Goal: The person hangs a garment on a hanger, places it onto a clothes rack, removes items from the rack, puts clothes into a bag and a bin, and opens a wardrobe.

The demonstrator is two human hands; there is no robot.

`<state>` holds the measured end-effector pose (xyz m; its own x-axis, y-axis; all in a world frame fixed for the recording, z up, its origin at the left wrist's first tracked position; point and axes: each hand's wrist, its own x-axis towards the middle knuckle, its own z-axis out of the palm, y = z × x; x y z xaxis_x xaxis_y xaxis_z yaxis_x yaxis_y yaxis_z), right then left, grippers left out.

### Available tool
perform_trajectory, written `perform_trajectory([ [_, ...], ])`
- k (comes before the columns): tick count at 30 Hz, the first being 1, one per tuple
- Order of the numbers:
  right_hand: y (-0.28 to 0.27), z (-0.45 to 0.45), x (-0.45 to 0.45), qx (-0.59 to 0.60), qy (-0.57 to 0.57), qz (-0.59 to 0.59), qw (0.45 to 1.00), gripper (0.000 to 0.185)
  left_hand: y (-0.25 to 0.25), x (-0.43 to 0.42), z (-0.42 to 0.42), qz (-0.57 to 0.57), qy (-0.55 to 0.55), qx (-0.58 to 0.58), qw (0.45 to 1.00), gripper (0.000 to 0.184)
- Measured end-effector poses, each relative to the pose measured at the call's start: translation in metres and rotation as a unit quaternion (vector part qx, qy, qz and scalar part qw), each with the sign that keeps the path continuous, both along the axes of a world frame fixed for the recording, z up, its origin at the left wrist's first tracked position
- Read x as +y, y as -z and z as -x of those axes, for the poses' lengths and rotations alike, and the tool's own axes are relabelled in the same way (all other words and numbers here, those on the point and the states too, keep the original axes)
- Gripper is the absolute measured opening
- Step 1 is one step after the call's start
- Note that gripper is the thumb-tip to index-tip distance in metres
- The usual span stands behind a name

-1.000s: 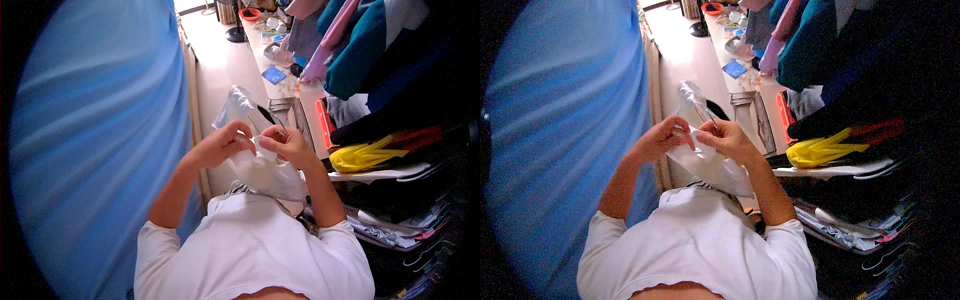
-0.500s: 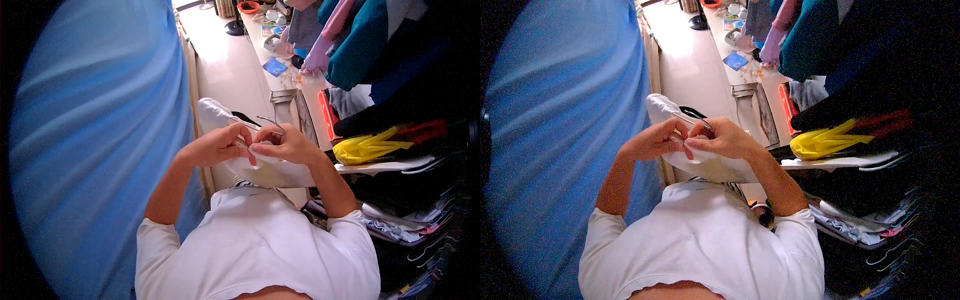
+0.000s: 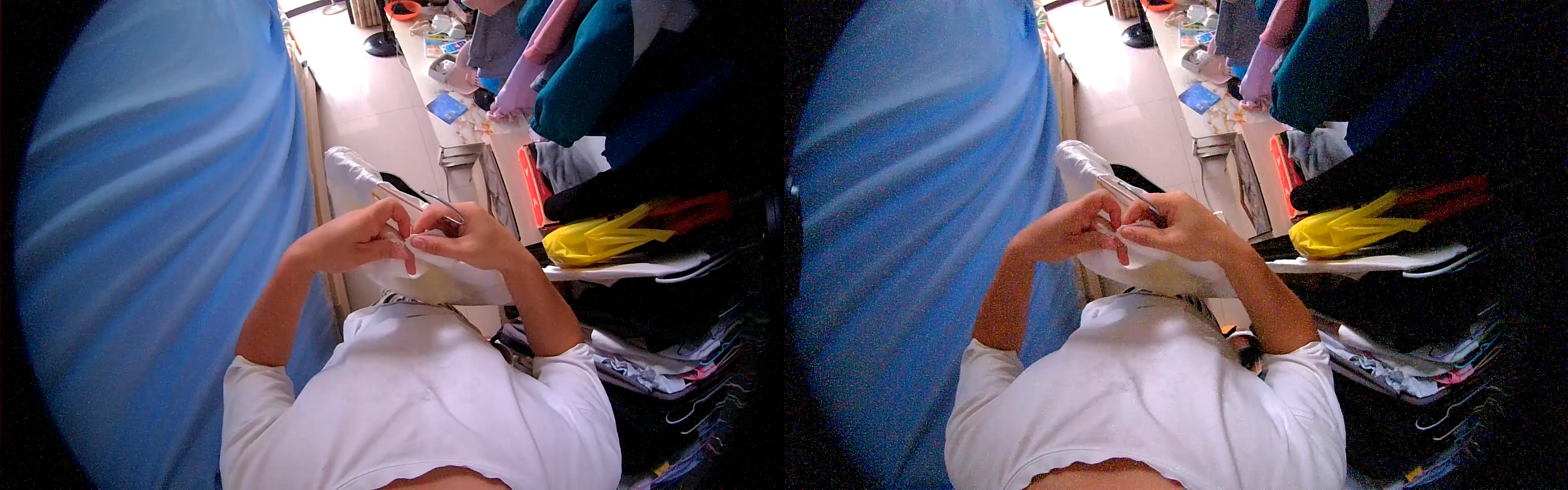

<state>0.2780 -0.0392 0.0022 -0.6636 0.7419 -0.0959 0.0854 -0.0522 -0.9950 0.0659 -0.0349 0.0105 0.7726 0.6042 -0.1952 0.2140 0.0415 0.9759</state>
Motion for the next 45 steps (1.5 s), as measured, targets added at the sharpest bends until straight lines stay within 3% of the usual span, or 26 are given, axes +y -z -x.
perform_trajectory([
  [13, -0.002, 0.002, 0.0, 0.028, 0.002, 0.011, 1.0, 0.013, -0.004, 0.002, -0.002, 0.007, 0.013, 0.008, 1.0, 0.018],
  [16, -0.001, 0.002, 0.0, 0.029, 0.004, 0.013, 0.999, 0.013, -0.002, 0.003, 0.0, -0.037, 0.01, 0.022, 0.999, 0.023],
  [24, -0.001, 0.0, 0.002, 0.011, 0.005, -0.005, 1.0, 0.015, 0.002, 0.005, 0.001, -0.008, -0.004, 0.0, 1.0, 0.017],
  [34, 0.011, 0.006, -0.004, 0.022, 0.041, -0.006, 0.999, 0.012, 0.011, 0.003, 0.0, 0.027, 0.002, 0.033, 0.999, 0.023],
  [37, 0.011, 0.015, -0.01, 0.053, 0.075, -0.028, 0.995, 0.013, 0.023, 0.001, -0.002, -0.056, 0.001, 0.058, 0.997, 0.024],
  [40, 0.009, 0.016, -0.008, 0.078, 0.104, -0.007, 0.991, 0.013, 0.025, -0.003, -0.008, -0.094, -0.034, -0.009, 0.995, 0.024],
  [42, 0.009, 0.014, -0.007, 0.069, 0.123, 0.011, 0.99, 0.014, 0.023, -0.005, -0.004, 0.022, -0.099, 0.0, 0.995, 0.027],
  [45, 0.012, 0.013, -0.006, 0.043, 0.159, -0.026, 0.986, 0.016, 0.031, -0.009, 0.003, 0.022, -0.15, -0.005, 0.988, 0.022],
])
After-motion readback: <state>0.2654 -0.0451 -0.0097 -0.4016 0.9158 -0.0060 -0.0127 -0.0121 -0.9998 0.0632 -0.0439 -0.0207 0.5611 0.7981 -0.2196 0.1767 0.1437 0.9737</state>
